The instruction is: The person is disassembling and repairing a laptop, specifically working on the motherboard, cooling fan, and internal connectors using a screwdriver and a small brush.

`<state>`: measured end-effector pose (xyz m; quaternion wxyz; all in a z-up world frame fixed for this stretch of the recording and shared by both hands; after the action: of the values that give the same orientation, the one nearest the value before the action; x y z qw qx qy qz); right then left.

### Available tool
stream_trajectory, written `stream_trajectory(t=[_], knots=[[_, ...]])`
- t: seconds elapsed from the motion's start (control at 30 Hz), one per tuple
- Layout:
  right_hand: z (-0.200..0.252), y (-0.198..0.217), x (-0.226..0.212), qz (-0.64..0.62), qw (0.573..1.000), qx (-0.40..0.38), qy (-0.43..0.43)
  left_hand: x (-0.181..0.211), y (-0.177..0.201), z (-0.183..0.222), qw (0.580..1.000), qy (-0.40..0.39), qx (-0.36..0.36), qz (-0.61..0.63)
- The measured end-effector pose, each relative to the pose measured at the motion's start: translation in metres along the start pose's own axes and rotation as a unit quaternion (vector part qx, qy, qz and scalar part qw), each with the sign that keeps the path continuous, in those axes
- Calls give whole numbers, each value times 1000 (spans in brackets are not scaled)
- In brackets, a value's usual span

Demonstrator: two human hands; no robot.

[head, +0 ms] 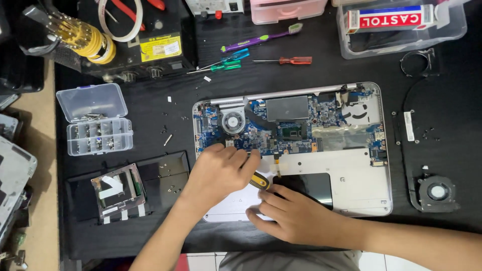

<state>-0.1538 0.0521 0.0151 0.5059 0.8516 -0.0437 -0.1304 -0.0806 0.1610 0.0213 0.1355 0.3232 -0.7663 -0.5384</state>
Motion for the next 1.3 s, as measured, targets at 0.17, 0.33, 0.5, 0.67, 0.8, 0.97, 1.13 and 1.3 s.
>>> stream_trajectory(t=[0.17, 0.33, 0.5, 0.67, 0.8, 0.97, 1.13, 1.3], knots=[[4, -4, -1, 10, 1000, -8, 5, -4, 2, -3, 999, 23, 2, 33], [1, 3, 2, 10, 1000, 7, 0, -5, -1, -7, 997, 36, 1, 65], [14, 53, 66, 65, 983, 146, -95, -40, 16, -5, 982, 114, 22, 151], [36, 62, 120, 72, 984, -3, -163, -98, 14, 19, 942, 272, 25, 195], [42, 50, 133, 64, 980, -48, -182, -116, -7, 32, 915, 346, -3, 207], [45, 46, 140, 100, 979, -59, -168, -120, -18, 37, 904, 346, -12, 250], [45, 44, 141, 132, 979, -69, -139, -125, -17, 37, 882, 351, 0, 313], [58, 38, 155, 131, 970, -84, -187, -129, -21, 46, 850, 395, -41, 345]])
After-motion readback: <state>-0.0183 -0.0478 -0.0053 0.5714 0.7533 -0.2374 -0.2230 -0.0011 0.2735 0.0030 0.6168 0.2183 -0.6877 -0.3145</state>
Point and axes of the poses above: each hand's wrist, its own z-axis away from the middle knuckle, its own y-axis out of the back of the hand, x = y × z, the point moved 7 cm from there along -z, towards the middle knuckle, and after that the axes turned 1 degree about y, right-handed, at the moved point
